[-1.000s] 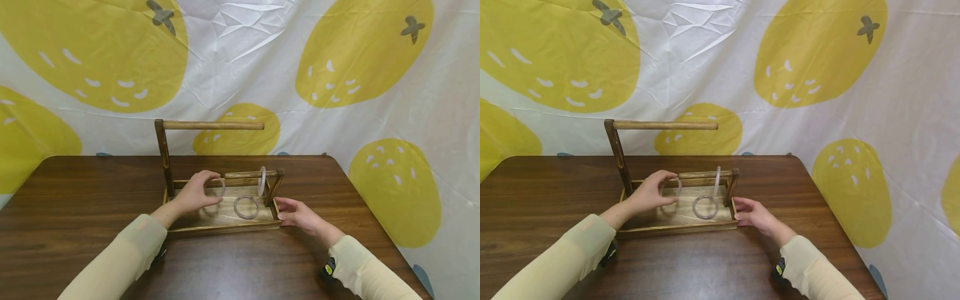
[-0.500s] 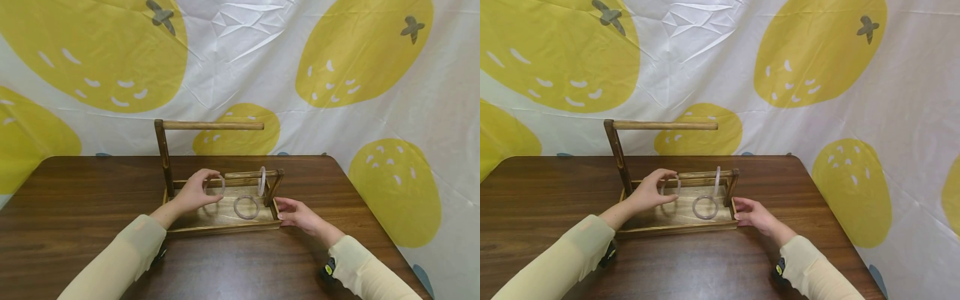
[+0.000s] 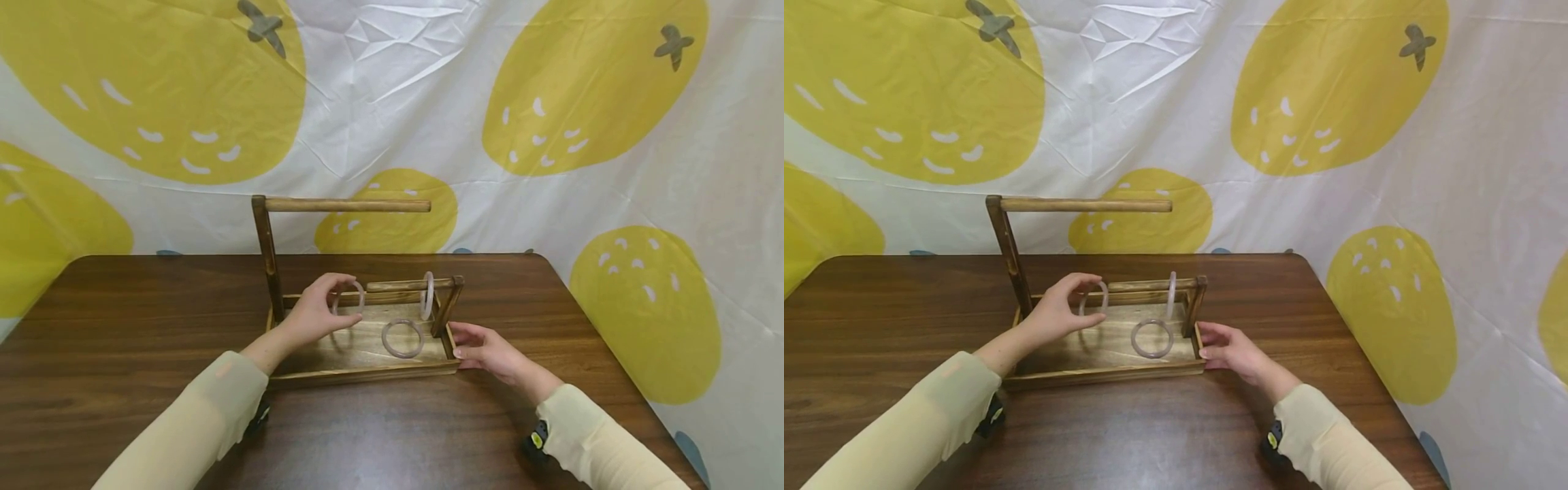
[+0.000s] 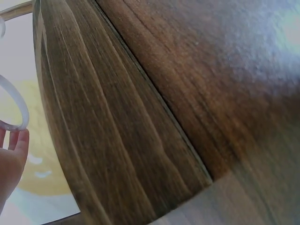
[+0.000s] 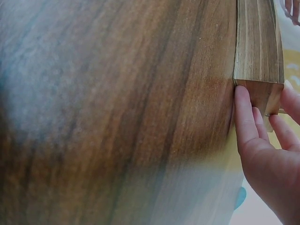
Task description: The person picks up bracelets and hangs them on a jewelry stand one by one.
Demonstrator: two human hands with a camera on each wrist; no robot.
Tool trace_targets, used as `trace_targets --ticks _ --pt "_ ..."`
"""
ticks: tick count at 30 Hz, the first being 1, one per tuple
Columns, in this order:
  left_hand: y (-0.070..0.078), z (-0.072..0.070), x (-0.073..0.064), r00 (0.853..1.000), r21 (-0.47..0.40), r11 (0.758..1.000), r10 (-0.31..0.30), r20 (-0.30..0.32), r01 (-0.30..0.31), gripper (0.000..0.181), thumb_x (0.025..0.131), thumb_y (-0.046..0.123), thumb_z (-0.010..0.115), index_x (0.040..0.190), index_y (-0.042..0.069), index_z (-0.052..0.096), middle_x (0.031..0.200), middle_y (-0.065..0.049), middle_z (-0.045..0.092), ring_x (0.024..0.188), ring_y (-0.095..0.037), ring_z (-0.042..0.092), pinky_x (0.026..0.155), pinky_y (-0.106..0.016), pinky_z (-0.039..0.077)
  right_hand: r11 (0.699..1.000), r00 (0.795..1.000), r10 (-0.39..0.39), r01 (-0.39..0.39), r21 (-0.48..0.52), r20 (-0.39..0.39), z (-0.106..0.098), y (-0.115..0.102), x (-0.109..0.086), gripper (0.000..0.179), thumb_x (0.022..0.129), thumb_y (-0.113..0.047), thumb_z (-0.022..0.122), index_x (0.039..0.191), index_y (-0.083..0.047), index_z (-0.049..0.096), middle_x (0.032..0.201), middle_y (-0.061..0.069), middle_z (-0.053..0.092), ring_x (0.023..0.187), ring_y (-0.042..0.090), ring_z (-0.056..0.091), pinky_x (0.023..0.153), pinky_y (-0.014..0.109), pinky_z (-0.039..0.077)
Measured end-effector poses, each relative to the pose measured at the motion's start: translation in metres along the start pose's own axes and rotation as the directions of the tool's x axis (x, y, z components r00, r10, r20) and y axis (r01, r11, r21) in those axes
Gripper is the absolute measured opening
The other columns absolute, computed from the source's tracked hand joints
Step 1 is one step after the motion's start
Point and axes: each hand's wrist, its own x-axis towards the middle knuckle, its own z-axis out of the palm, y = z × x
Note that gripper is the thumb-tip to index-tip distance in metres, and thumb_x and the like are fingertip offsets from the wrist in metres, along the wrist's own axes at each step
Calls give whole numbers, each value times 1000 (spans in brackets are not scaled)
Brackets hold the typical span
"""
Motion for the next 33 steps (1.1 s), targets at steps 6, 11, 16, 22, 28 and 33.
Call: trace_targets --ticks 6,11,16,22,28,33 --pt "0 -1 -1 1000 -10 1000 4 -14 -4 59 75 14 77 127 0 51 123 -17 53 110 -36 54 92 -45 48 1000 1000 13 -13 -7 -2 -1 -1 0 63 90 0 55 143 11 22 129 35 40 96 13 59 81 31 55" --pt "2 -2 -1 1000 -27 1000 -1 -16 0 58 77 14 76 127 1 50 123 -16 53 110 -37 54 93 -45 48 1000 1000 13 -13 -15 0 -1 -1 0 64 90 -1 56 143 11 22 128 34 40 96 13 59 81 32 55" --pt "4 -3 -2 1000 -52 999 -11 -11 10 58 77 12 75 127 0 49 123 -16 52 113 -38 52 94 -47 47 1000 1000 9 -9 -18 0 -1 -1 0 64 90 -2 57 143 11 22 128 34 40 95 12 59 81 31 55" --pt "6 -4 -3 999 -79 997 -19 -28 17 56 77 10 75 126 1 49 123 -17 52 115 -38 51 96 -48 46 1000 1000 2 -2 -13 5 0 0 0 64 90 -2 57 142 12 22 128 34 40 95 12 59 80 31 55" --pt "8 -4 -4 999 -105 994 -13 -48 8 56 78 9 74 127 0 48 122 -17 52 114 -35 51 95 -48 46 1000 1000 5 -5 -12 0 1 0 -1 64 90 -2 57 142 12 22 127 34 41 94 12 59 80 30 55" --pt "8 -3 -3 999 -124 992 -7 -54 0 57 77 8 74 127 0 48 122 -17 52 114 -32 52 95 -45 47 1000 1000 4 -4 -20 -2 1 -1 -1 64 91 -3 56 142 12 22 127 33 41 95 11 58 80 30 54"
